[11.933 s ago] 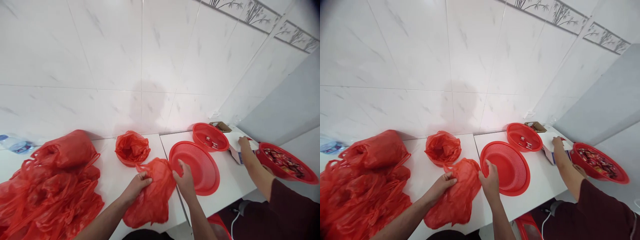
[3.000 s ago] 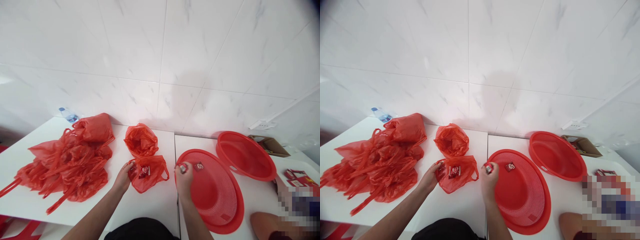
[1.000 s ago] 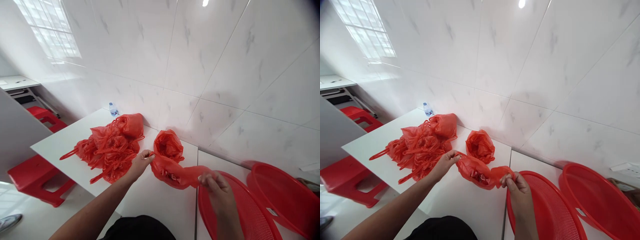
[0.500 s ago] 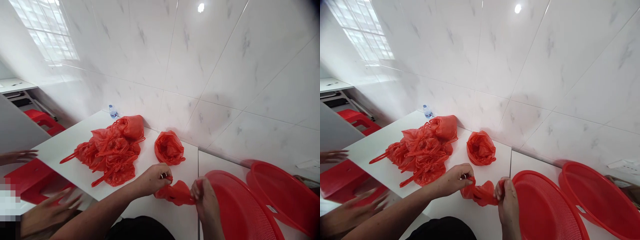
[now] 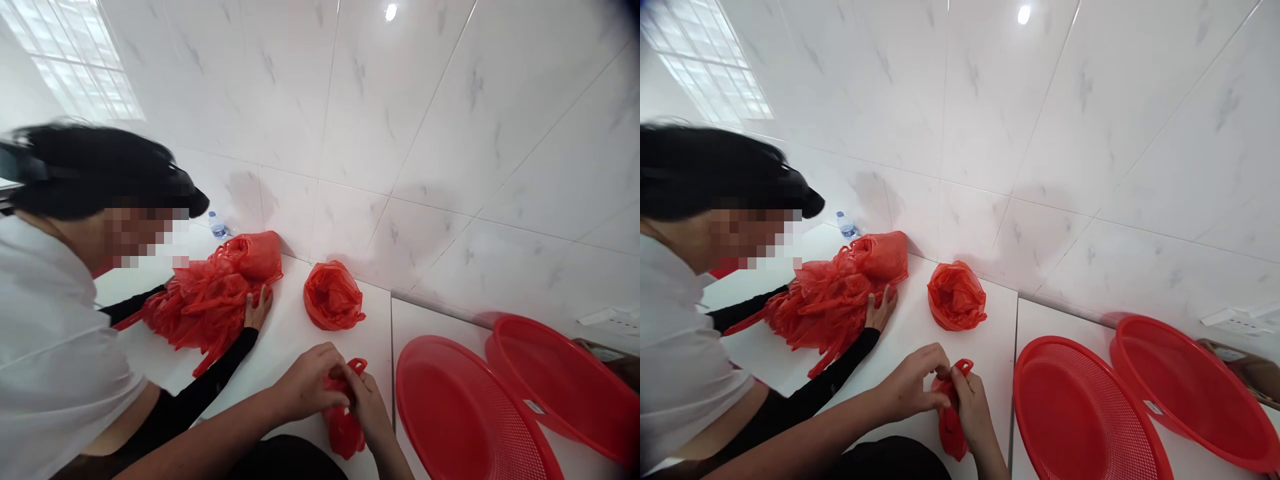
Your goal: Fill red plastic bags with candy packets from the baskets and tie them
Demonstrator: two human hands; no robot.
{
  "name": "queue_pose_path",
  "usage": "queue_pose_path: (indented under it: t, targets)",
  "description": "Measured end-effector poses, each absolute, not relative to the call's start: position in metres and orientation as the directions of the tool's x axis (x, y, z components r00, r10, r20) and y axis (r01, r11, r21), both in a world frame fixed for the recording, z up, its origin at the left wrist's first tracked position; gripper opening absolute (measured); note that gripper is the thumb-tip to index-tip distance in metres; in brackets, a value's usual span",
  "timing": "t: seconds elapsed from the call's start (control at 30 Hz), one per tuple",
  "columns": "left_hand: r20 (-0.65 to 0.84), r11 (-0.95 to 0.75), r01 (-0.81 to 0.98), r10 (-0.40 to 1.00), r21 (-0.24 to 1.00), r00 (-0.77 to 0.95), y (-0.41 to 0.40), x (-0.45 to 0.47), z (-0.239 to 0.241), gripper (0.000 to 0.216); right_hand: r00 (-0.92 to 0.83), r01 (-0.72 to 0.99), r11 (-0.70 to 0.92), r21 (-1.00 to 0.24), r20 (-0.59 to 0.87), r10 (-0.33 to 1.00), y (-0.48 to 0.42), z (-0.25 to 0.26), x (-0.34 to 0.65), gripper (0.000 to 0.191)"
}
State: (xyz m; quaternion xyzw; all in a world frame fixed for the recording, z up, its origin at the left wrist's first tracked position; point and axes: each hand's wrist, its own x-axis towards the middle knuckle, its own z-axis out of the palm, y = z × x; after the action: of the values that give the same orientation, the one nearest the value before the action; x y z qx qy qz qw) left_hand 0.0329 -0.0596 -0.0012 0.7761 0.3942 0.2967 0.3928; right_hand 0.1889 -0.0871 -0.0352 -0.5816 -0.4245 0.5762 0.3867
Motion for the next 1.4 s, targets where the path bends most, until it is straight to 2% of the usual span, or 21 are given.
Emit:
queue_pose_path:
  t: [0.07,0.13,0.2,0.3,0.37,0.43,0.5,0.57,0.63,0.7,0.8,0.87,0.93,1.07,1.13,1.2,1.27,1.33,1.4]
  targets:
    - [0.152,-0.455,0.403,0.790,0.794,0.594,-0.059,0.032,-0.010,0.031,0.117,0.069,-0.360,-0.930,-0.351,0.929,-0.086,-0.039,0.191,0.039]
    - [0.143,-0.482,0.395,0.756,0.782,0.638,-0.058,0.034,-0.019,0.020,0.149,0.055,-0.377,-0.925,-0.365,0.919,-0.084,-0.044,0.192,0.041]
    - [0.141,-0.454,0.356,0.755,0.817,0.640,-0.057,0.038,-0.029,0.006,0.084,0.036,-0.372,-0.927,-0.368,0.926,-0.082,-0.049,0.194,0.046]
    - [0.062,-0.269,0.339,0.855,0.902,0.514,-0.052,0.042,-0.042,0.013,-0.094,0.024,-0.326,-0.945,-0.326,0.941,-0.081,-0.052,0.203,0.050]
    - [-0.028,-0.111,0.341,0.925,0.934,0.379,-0.049,0.043,-0.049,0.009,-0.203,0.024,-0.271,-0.962,-0.270,0.941,-0.082,-0.051,0.212,0.046]
    - [-0.059,-0.040,0.301,0.948,0.953,0.314,-0.047,0.043,-0.054,0.006,-0.262,0.033,-0.204,-0.978,-0.205,0.943,-0.083,-0.049,0.218,0.039]
    - [-0.061,-0.021,0.220,0.931,0.975,0.359,-0.045,0.042,-0.057,0.004,-0.302,0.046,-0.164,-0.985,-0.171,0.938,-0.085,-0.046,0.222,0.041]
    - [-0.106,0.033,0.170,0.891,0.985,0.442,-0.045,0.042,-0.059,0.004,-0.311,0.070,-0.160,-0.985,-0.174,0.934,-0.086,-0.047,0.221,0.034]
    - [-0.181,0.099,0.191,0.858,0.977,0.480,-0.046,0.043,-0.060,0.005,-0.257,0.147,-0.154,-0.977,-0.188,0.948,-0.084,-0.050,0.220,0.023]
    - [-0.229,0.128,0.237,0.854,0.963,0.467,-0.048,0.044,-0.059,0.004,-0.126,0.283,-0.140,-0.949,-0.182,0.975,-0.081,-0.055,0.218,0.031]
    - [-0.238,0.120,0.276,0.863,0.954,0.445,-0.050,0.044,-0.054,0.002,0.043,0.494,-0.165,-0.854,-0.166,0.985,-0.076,-0.060,0.217,0.028]
    - [-0.229,0.098,0.304,0.871,0.948,0.434,-0.050,0.044,-0.051,0.002,0.063,0.538,-0.204,-0.818,-0.202,0.977,-0.074,-0.060,0.216,0.020]
    - [-0.219,0.075,0.331,0.880,0.941,0.422,-0.050,0.042,-0.050,0.003,0.030,0.464,-0.219,-0.858,-0.232,0.972,-0.074,-0.058,0.214,0.020]
    - [-0.223,0.046,0.389,0.878,0.920,0.423,-0.051,0.040,-0.053,0.003,-0.088,0.080,-0.224,-0.971,-0.231,0.969,-0.075,-0.055,0.214,0.027]
    - [-0.236,0.040,0.423,0.876,0.905,0.422,-0.051,0.039,-0.055,0.004,-0.125,-0.105,-0.299,-0.949,-0.285,0.950,-0.075,-0.059,0.217,0.030]
    - [-0.231,0.009,0.464,0.876,0.886,0.424,-0.050,0.035,-0.058,0.004,-0.103,-0.190,-0.357,-0.914,-0.343,0.934,-0.074,-0.068,0.224,0.033]
    - [-0.217,-0.067,0.531,0.864,0.845,0.454,-0.048,0.025,-0.063,0.003,-0.004,-0.111,-0.364,-0.925,-0.365,0.931,-0.071,-0.085,0.235,0.034]
    - [-0.231,-0.129,0.634,0.861,0.762,0.453,-0.046,0.009,-0.072,0.003,0.145,0.082,-0.350,-0.933,-0.336,0.931,-0.068,-0.108,0.248,0.031]
    - [-0.271,-0.116,0.732,0.881,0.671,0.388,-0.045,-0.013,-0.083,0.001,0.270,0.257,-0.362,-0.896,-0.293,0.917,-0.067,-0.131,0.260,0.029]
